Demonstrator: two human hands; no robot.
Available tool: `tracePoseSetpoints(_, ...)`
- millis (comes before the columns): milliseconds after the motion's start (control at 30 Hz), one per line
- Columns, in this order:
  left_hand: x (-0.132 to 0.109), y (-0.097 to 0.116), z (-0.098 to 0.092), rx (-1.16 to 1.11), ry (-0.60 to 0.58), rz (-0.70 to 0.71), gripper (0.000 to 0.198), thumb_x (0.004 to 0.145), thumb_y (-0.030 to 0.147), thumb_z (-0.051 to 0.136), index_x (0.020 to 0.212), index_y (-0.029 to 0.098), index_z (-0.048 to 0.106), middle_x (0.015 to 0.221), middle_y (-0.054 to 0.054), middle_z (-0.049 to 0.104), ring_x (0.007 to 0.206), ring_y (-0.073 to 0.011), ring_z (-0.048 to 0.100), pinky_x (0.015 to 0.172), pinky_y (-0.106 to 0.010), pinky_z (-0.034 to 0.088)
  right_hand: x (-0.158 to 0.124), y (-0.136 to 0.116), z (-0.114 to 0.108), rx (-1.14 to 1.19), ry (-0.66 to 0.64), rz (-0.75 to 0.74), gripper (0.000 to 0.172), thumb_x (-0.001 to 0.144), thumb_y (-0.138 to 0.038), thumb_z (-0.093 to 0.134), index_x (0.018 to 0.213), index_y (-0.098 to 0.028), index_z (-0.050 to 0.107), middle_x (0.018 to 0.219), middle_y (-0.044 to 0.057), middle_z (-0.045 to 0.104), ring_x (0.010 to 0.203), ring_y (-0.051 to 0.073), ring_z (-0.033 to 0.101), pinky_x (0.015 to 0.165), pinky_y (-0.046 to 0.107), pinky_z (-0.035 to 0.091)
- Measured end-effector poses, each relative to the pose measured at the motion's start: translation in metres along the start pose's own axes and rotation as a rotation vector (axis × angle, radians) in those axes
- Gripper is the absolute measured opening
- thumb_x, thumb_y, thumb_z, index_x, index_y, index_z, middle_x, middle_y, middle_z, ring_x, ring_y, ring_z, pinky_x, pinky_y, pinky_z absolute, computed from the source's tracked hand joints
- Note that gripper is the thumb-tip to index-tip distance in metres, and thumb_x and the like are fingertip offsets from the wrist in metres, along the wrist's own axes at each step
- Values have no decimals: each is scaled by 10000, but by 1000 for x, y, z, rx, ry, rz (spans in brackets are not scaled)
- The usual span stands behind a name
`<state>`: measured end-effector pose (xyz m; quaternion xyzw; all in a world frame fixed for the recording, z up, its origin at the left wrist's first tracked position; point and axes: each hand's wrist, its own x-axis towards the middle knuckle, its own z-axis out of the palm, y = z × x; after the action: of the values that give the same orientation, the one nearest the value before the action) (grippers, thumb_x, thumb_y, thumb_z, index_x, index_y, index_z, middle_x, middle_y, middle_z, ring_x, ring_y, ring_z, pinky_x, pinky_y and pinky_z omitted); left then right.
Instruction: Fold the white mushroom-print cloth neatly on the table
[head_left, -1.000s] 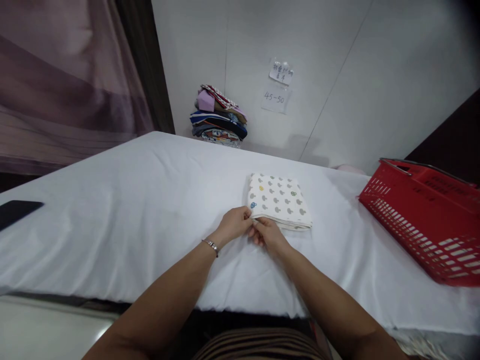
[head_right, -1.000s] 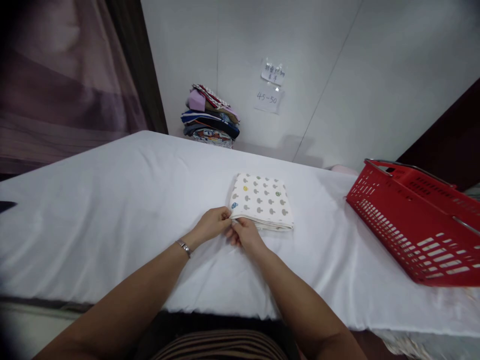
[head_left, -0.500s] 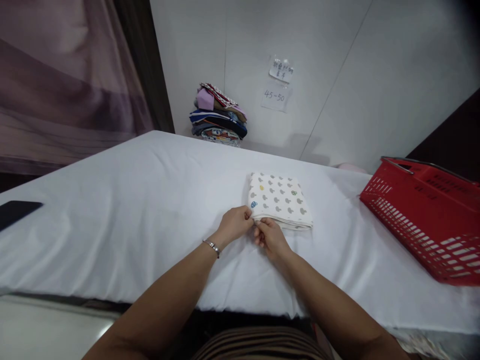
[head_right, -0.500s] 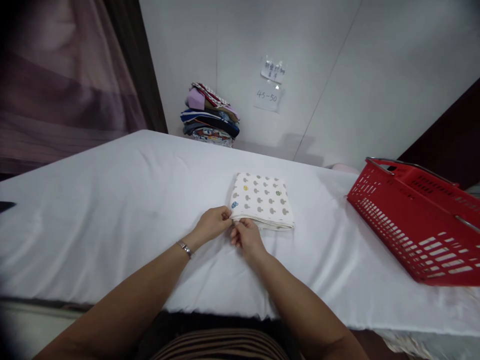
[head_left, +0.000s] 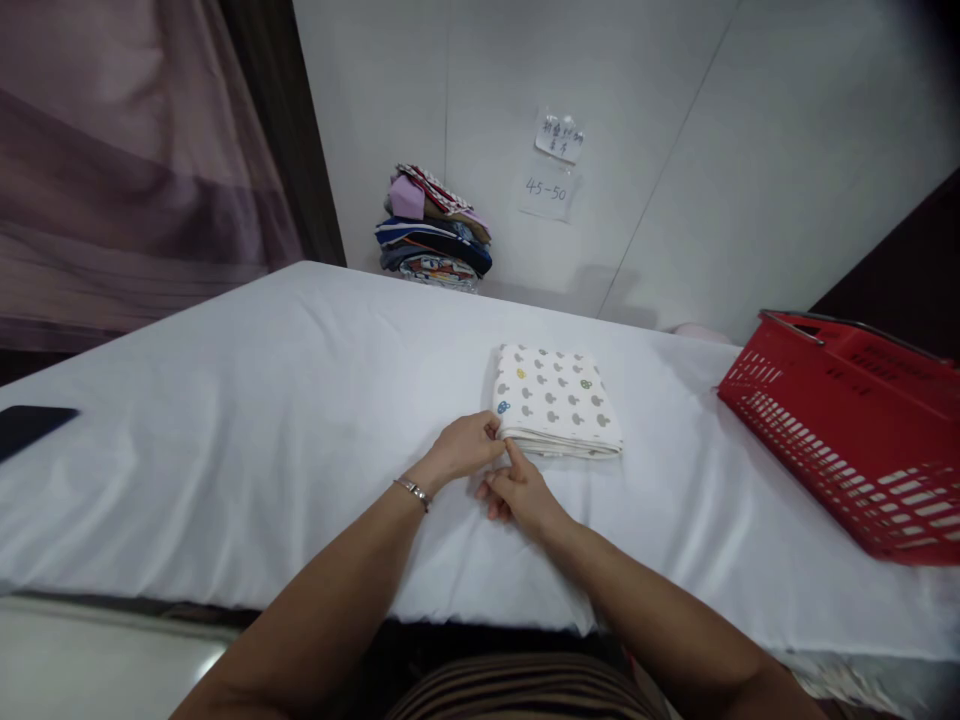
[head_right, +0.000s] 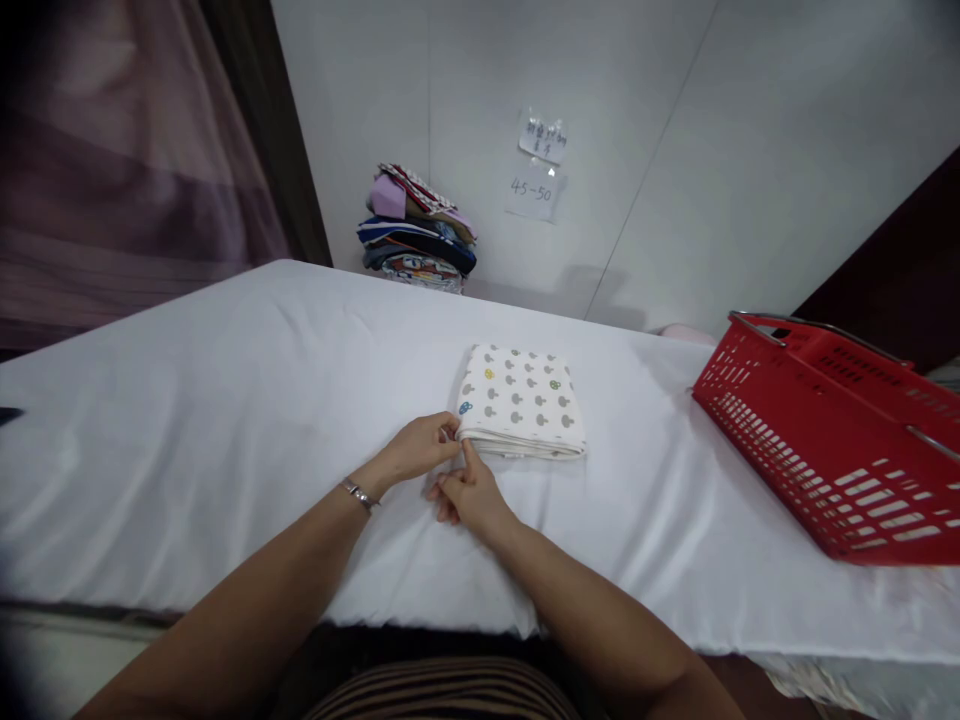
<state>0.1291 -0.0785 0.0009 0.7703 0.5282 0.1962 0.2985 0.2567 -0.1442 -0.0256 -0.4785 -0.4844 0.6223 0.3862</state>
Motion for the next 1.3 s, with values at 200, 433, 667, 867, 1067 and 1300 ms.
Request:
tracePoseSetpoints(200,0,3,2,67,57,1,150,725,304,521,840,212,547,770,15,611,662,-138,541,564,-240,347,4,0,-10,64,-17,6,744,734,-287,563,1389,-192,223,693,-8,648,429,101,532,364,195,331)
tracePoseSetpoints(433,4,-2,11,94,96,7,88,717,251,518,799,217,518,708,35,580,633,-128,515,549,-241,313,7,0,-17,-100,-28,8,664,768,-256,521,1384,-211,279,643,-18,620,444,116,526,384,218,362)
tracePoseSetpoints(667,6,-5,13,93,111,0,25,719,219,494,708,212,472,661,51,551,596,-116,489,527,-236,295,-7,-1,-74,-886,319,-463,344,796,-189,443,1091,-232,614,833,27,663,753,174,590,702,322,483)
tracePoseSetpoints(867,3,0,17,96,140,-48,39,741,249,494,770,224,485,726,41,580,641,-126,519,559,-240,322,-24,-6,-139,-1382,573,-621,412,804,-187,458,1213,-164,509,1190,135,532,1118,265,454,916,435,404)
tracePoseSetpoints(1067,2,9,21,171,183,-47,212,764,358,504,930,230,473,883,3,595,717,-152,554,588,-255,340,-21,6,-163,-1390,598,-516,425,825,-241,459,1249,-208,472,1266,110,473,1149,249,437,926,420,425)
tracePoseSetpoints(1300,5,5,20,317,123,-36,33,765,240,445,751,214,459,723,11,558,668,-153,528,543,-263,302,-17,14,-183,-1446,623,-484,358,849,-163,382,1135,-221,589,1210,73,550,1100,237,502,825,369,492)
